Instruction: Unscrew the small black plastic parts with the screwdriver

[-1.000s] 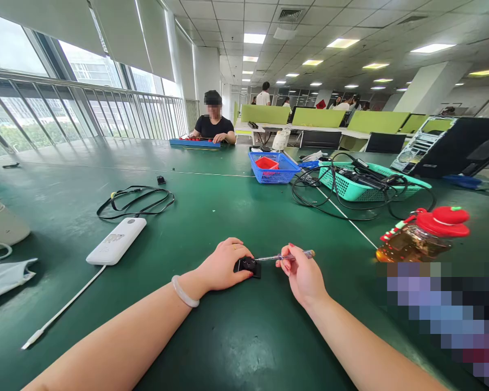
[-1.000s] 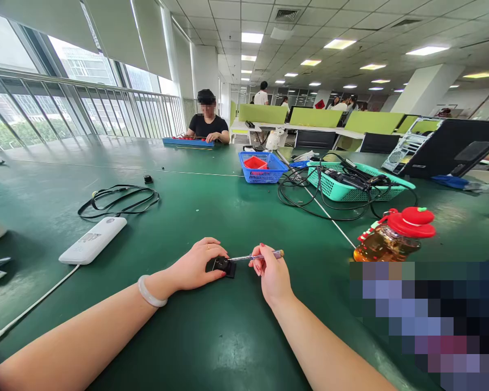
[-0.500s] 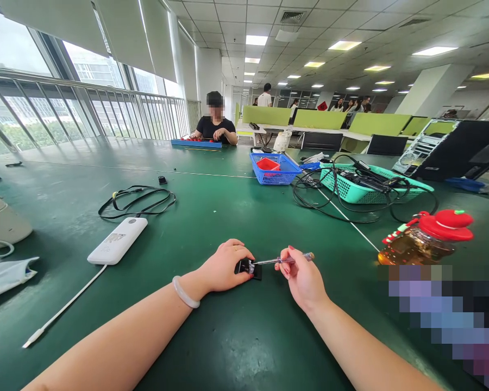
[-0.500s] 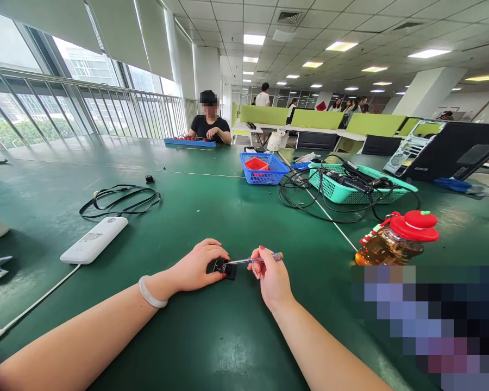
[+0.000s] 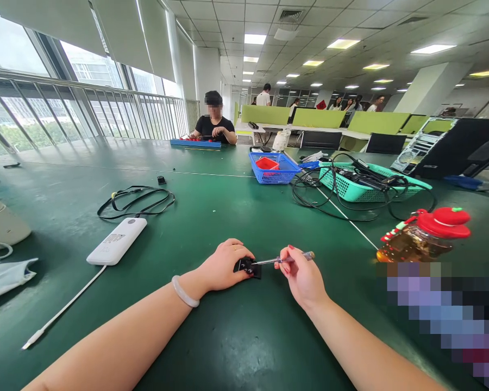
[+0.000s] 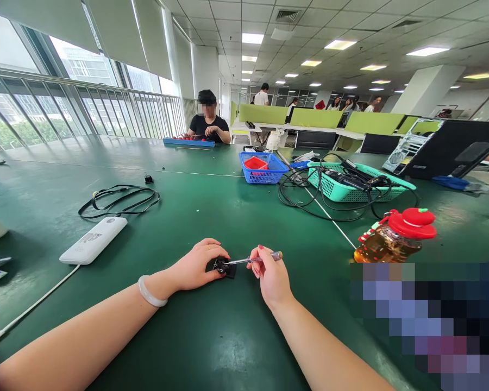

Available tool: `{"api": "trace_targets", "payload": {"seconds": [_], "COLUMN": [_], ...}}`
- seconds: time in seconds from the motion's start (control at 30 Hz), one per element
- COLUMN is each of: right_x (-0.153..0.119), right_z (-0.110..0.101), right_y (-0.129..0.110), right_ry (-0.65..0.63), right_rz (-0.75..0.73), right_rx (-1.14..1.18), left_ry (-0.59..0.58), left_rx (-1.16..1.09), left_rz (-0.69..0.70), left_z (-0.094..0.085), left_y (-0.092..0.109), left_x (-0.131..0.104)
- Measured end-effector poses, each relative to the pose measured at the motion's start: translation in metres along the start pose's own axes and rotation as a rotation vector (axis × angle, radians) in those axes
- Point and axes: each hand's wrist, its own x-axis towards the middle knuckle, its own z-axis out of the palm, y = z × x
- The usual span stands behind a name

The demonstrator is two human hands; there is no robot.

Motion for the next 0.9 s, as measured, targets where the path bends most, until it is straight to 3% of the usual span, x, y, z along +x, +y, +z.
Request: {"api": "trace_targets", "payload": {"seconds": [0.23, 0.47, 0.9], "right_x": [-0.0016, -0.0043, -0.0034], "right_z": [0.0006, 0.0013, -0.0069], "right_y": [-0.0004, -0.0023, 0.0033], "right_ry": [-0.027, -0.084, -0.102], "right_rz": [-0.020, -0.020, -0.098], "right_rx": [-0.001, 0.008, -0.159], "left_ry": [0.022, -0.090, -0.186], "left_rx": [-0.009, -0.021, 0.008], "left_rz": [0.027, 0.114, 0.112], "left_z": [-0.0008, -0.0047, -0.0048], "left_y": [-0.0007, 0.0061, 0.0067], "left_x": [-0.0012, -0.0034, -0.0047]}}
